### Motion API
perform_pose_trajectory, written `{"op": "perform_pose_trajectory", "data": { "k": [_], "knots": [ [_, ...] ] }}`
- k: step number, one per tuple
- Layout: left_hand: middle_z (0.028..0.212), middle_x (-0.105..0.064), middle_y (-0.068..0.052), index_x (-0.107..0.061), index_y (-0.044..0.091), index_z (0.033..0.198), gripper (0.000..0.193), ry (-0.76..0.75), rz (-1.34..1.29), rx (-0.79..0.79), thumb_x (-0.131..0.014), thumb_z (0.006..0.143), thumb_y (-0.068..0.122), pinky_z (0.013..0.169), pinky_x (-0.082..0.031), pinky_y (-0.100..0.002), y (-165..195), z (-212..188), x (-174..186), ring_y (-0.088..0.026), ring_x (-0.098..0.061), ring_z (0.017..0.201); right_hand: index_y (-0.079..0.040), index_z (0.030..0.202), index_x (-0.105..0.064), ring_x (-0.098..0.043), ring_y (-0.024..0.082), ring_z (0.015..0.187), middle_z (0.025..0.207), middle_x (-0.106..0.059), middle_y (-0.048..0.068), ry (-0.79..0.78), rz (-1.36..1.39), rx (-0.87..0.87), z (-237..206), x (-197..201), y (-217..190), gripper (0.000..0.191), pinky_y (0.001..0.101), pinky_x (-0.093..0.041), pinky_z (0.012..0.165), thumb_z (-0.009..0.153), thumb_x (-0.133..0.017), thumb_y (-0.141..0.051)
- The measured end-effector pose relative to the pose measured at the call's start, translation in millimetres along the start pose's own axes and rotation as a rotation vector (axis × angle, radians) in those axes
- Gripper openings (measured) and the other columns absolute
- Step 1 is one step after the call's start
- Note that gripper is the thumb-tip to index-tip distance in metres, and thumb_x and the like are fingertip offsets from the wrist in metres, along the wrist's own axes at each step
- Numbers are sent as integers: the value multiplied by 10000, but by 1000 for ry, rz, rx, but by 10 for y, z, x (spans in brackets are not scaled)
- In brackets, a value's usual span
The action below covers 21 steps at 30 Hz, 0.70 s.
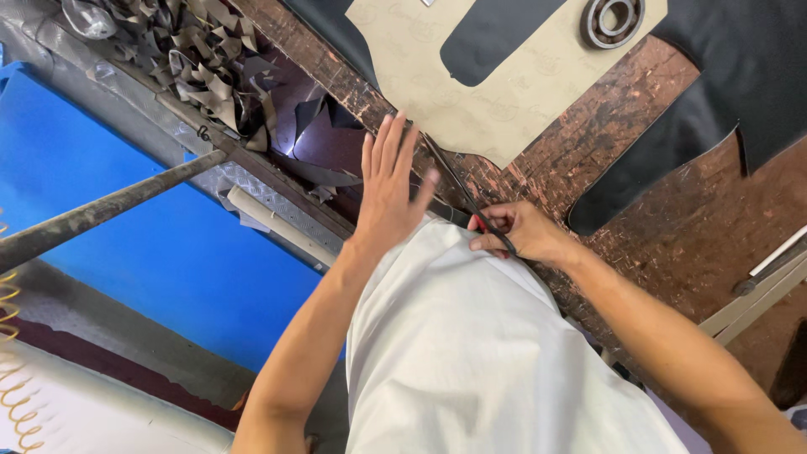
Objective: The person cuts pieces from black vinyl fabric on a work table using scissors, following a beige paper pattern template. They trace around the pattern with a marker, hold the pattern in place with a steel ruler and a bearing weight, cut along the marked outline, and reposition the pattern to cut another piece.
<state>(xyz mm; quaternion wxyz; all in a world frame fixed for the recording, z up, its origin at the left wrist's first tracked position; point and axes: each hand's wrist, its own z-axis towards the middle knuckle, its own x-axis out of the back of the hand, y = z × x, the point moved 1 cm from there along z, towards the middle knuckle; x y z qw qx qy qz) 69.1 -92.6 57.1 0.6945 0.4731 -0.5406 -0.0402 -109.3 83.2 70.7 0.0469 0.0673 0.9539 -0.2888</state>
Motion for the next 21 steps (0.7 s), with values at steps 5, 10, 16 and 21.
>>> {"op": "perform_pose_trajectory", "data": {
  "k": [5, 10, 16, 21],
  "knots": [
    [1551, -465, -139, -612, 1, 1357, 486, 119, 61, -93, -563, 882, -94, 1296, -269, -499, -261, 283, 49, -317, -379, 1510, -2, 1038, -750, -561, 64, 567, 675, -651, -6, 47, 127, 43, 80, -208, -10, 346, 238, -435, 506, 770, -878, -180],
    [1467, -548, -112, -689, 36, 1276, 489, 147, 56, -103, -551, 840, -138, 1257, -326, -475, -347, 317, 78, -299, -464, 1448, -21, 1042, -749, -556, 56, 557, 677, -643, -18, 89, 104, 36, 147, -333, -71, 339, 230, -427, 500, 779, -869, -198],
    [1406, -590, -100, -698, 56, 1220, 471, 159, 33, -97, -556, 813, -133, 1213, -361, -467, -369, 375, 116, -298, -506, 1392, -20, 1021, -752, -521, 39, 578, 678, -622, -38, 146, 126, 57, 176, -502, -164, 318, 212, -393, 513, 789, -870, -202],
    [1410, -591, -92, -681, 35, 1247, 467, 164, 29, -100, -548, 832, -133, 1224, -356, -468, -392, 368, 130, -288, -506, 1399, -29, 982, -742, -516, 18, 620, 691, -626, -56, 195, 24, 81, 161, -608, -151, 275, 193, -416, 555, 802, -858, -201]
  ]
}}
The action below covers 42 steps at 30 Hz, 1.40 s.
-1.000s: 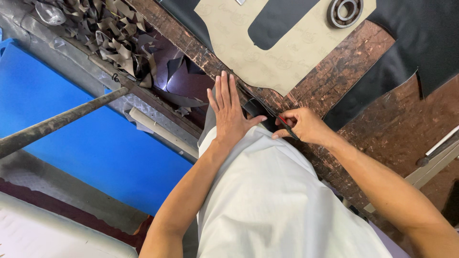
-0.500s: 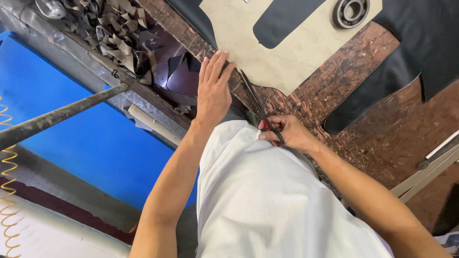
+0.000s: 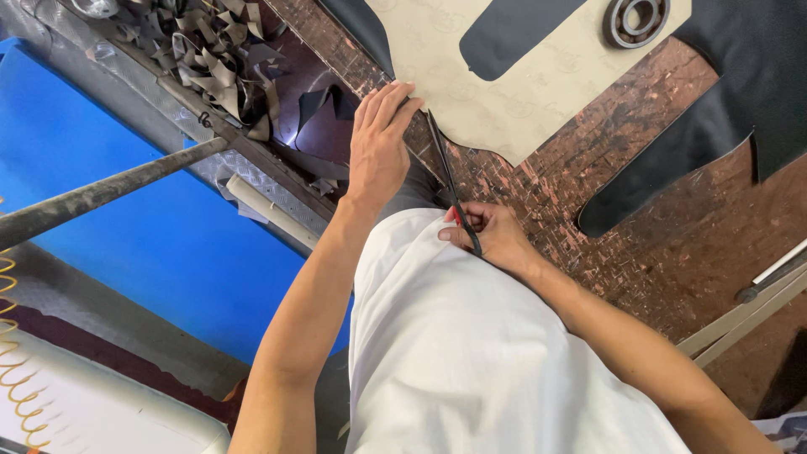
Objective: The person cuts pieces from black vinyl fabric on a work table using scissors, following a beige paper pattern template. They trace around the pattern with a marker, hold the pattern in place with a steel ruler and a bearing weight, cut along the marked outline, and reposition the pattern to cut another piece.
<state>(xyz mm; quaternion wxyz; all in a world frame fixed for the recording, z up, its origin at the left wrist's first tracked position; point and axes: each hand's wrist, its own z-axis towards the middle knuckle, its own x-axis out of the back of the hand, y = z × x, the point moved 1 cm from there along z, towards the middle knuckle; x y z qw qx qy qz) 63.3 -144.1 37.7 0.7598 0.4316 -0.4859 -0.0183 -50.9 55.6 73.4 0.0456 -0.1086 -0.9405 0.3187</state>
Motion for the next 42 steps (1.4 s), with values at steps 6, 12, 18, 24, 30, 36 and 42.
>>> {"op": "perform_pose_trajectory", "data": {
  "k": [6, 12, 18, 24, 30, 36, 42],
  "knots": [
    [1409, -591, -88, -679, 37, 1243, 442, -3, -11, 6, -554, 848, -116, 1227, -358, -463, -12, -4, -9, -281, -511, 1397, -47, 953, -716, -477, 12, 620, 686, -586, -78, 2, 32, 28, 29, -105, 29, 260, 199, -390, 559, 807, -856, -210],
    [1406, -588, -91, -680, 29, 1247, 446, -1, -19, -3, -555, 844, -116, 1222, -360, -462, -27, -5, -1, -284, -510, 1393, -39, 896, -690, -418, 26, 586, 645, -519, -69, 39, 20, 22, 11, -201, -41, 252, 216, -349, 527, 819, -866, -203],
    [1415, -588, -85, -689, 31, 1245, 452, 10, 4, -6, -556, 846, -135, 1228, -362, -458, -35, -19, -25, -277, -512, 1393, -50, 870, -648, -428, 31, 561, 626, -501, -73, 39, 67, 12, 16, -242, -58, 266, 220, -361, 507, 821, -859, -203],
    [1414, -589, -84, -689, 36, 1243, 469, 10, -5, -4, -553, 831, -141, 1229, -364, -458, -45, -22, -11, -277, -516, 1391, -52, 862, -637, -385, 27, 579, 642, -435, -85, 31, 15, 74, 54, -242, 16, 285, 222, -343, 505, 837, -865, -221],
    [1413, -586, -96, -686, 47, 1222, 476, -4, -6, -8, -555, 802, -136, 1219, -362, -471, -20, -23, 20, -298, -510, 1389, -49, 902, -666, -471, 33, 534, 622, -550, -41, -57, 112, 53, 98, -123, 118, 236, 212, -358, 489, 834, -850, -180],
    [1419, -584, -93, -698, 50, 1212, 456, -16, -14, -9, -562, 816, -131, 1221, -366, -468, -17, -6, 29, -295, -504, 1399, -21, 951, -723, -536, 67, 516, 657, -637, -13, -217, 34, -94, 189, 476, 9, 272, 231, -410, 467, 787, -858, -190],
    [1418, -585, -99, -706, 39, 1210, 462, -14, -11, -5, -562, 809, -139, 1223, -359, -467, -22, -9, 29, -294, -499, 1398, -20, 972, -756, -564, 105, 510, 684, -685, 31, -347, -218, -176, 437, 1030, -289, 370, 242, -446, 457, 718, -873, -263]
  ]
}}
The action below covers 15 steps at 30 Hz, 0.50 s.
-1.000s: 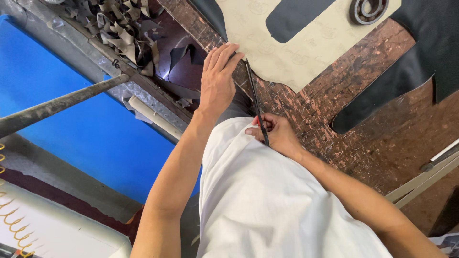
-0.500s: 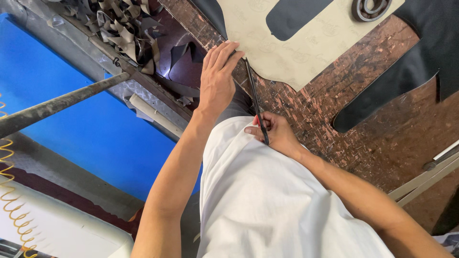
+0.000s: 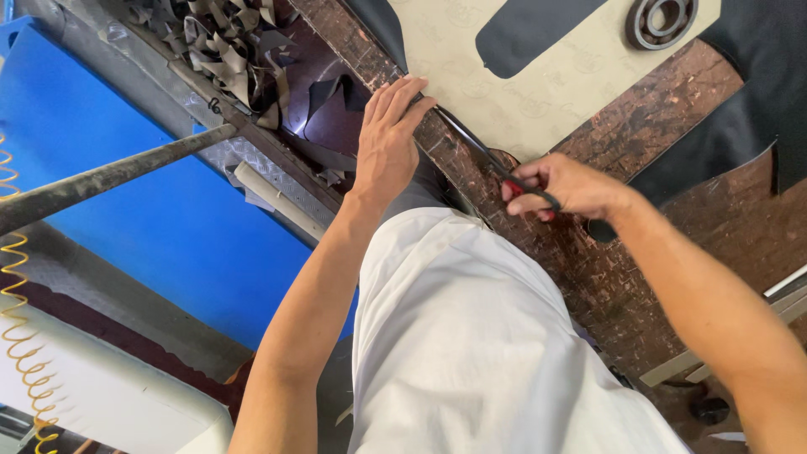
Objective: The person cuts pieces from black vinyl fabric on a work table using scissors, following a beige paper pattern template. They trace around the pattern with a marker, hold the pattern in place with a steel ruler and a bearing weight, cut along the marked outline, and reposition the pattern to cut another piece.
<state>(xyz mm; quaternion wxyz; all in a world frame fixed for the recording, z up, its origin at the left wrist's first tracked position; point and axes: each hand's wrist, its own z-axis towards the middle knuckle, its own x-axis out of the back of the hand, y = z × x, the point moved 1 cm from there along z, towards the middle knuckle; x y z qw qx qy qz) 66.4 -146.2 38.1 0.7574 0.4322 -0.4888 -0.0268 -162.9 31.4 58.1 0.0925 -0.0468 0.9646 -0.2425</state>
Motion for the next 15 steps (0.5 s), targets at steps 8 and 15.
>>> {"op": "perform_pose_trajectory", "data": {
  "k": [8, 15],
  "knots": [
    [1419, -591, -88, -717, 39, 1206, 438, 2, 27, 20, -565, 837, -141, 1231, -358, -456, 16, 3, -16, -282, -503, 1398, 12, 991, -778, -512, 103, 500, 681, -666, 34, -133, -170, -13, 83, 514, -175, 422, 257, -414, 458, 701, -890, -273],
    [1413, -592, -95, -711, 40, 1209, 461, -16, 35, 20, -559, 815, -145, 1224, -359, -460, 39, 18, -19, -290, -504, 1396, -35, 978, -806, -486, 114, 495, 654, -657, 13, -141, -298, -16, 76, 641, -354, 407, 283, -386, 466, 667, -899, -280]
  ]
}}
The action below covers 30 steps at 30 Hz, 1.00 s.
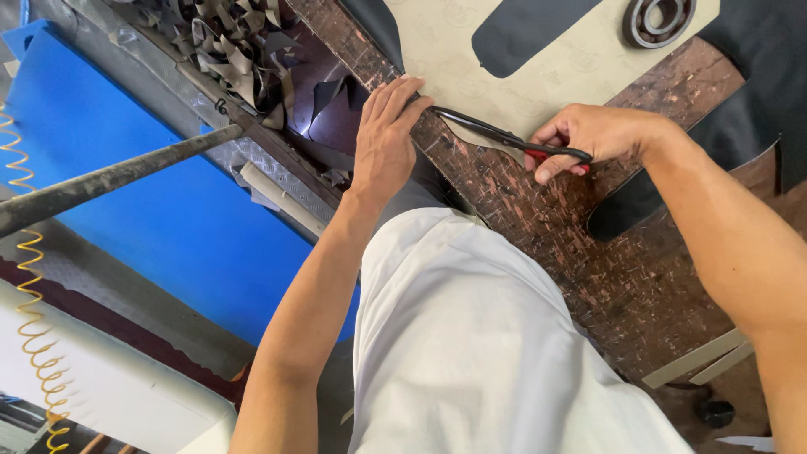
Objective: The person cuts pieces from black vinyl fabric on a work table using scissors, following a beige paper pattern template. They trace around the pattern with a marker, hold the pattern in place with a steel ruler and a bearing weight, cut along the marked outline, and reposition the pattern to cut another piece.
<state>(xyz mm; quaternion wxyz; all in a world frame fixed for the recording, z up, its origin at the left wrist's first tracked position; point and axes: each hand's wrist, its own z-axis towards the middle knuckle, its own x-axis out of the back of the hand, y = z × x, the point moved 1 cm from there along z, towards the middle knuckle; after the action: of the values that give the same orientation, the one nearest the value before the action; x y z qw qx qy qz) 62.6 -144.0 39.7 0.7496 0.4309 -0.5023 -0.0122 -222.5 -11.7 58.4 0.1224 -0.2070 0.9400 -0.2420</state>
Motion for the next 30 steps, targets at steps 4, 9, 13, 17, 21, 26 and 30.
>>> {"op": "perform_pose_trajectory", "data": {
  "k": [4, 9, 13, 17, 21, 26, 30],
  "knots": [
    [1404, -594, -103, -709, 39, 1198, 469, -16, 7, -10, -555, 801, -157, 1212, -360, -462, 28, 26, 32, -301, -505, 1390, -82, 960, -832, -495, 172, 537, 619, -608, 31, -13, -402, -117, -55, -153, -154, 443, 342, -370, 526, 681, -901, -420],
    [1403, -581, -127, -704, 5, 1190, 483, -57, 10, 3, -582, 741, -122, 1206, -361, -475, 110, 70, 56, -327, -485, 1394, -101, 972, -797, -570, 168, 567, 588, -615, -2, 40, -466, -13, -343, -706, -16, 575, 339, -451, 565, 580, -928, -501],
    [1467, -531, -158, -673, -16, 1256, 448, -23, 148, 6, -610, 819, -91, 1252, -335, -499, 274, 26, -77, -340, -453, 1436, -71, 944, -786, -486, 150, 579, 590, -516, 14, 245, -114, 82, -565, -1035, 373, 552, 332, -416, 538, 578, -949, -451],
    [1491, -501, -182, -650, -13, 1300, 456, -101, 128, -127, -618, 848, -61, 1234, -323, -528, 486, -37, -313, -372, -445, 1427, -68, 941, -803, -427, 112, 577, 598, -467, -2, 502, 206, -27, -712, -1321, 856, 465, 320, -344, 536, 645, -943, -398],
    [1487, -507, -164, -651, 14, 1302, 414, -187, 57, -202, -642, 889, -14, 1230, -333, -528, 722, 17, -545, -363, -450, 1423, -59, 1001, -781, -477, 86, 544, 608, -551, -15, 775, 487, -39, -797, -1551, 1228, 375, 280, -361, 506, 728, -899, -287],
    [1476, -518, -164, -644, 10, 1300, 375, -224, -14, -302, -647, 925, 9, 1215, -354, -517, 975, 407, -786, -362, -456, 1407, -11, 1032, -742, -569, 66, 547, 679, -664, -22, 916, 847, 21, -797, -1705, 1428, 303, 239, -437, 495, 794, -847, -166],
    [1483, -496, -172, -597, 19, 1361, 402, -230, -25, -413, -669, 973, 92, 1221, -345, -518, 1181, 947, -1045, -367, -442, 1408, -15, 1019, -749, -568, 73, 542, 662, -620, -21, 880, 949, 83, -722, -1798, 1388, 279, 254, -443, 493, 795, -843, -151]
  ]
}}
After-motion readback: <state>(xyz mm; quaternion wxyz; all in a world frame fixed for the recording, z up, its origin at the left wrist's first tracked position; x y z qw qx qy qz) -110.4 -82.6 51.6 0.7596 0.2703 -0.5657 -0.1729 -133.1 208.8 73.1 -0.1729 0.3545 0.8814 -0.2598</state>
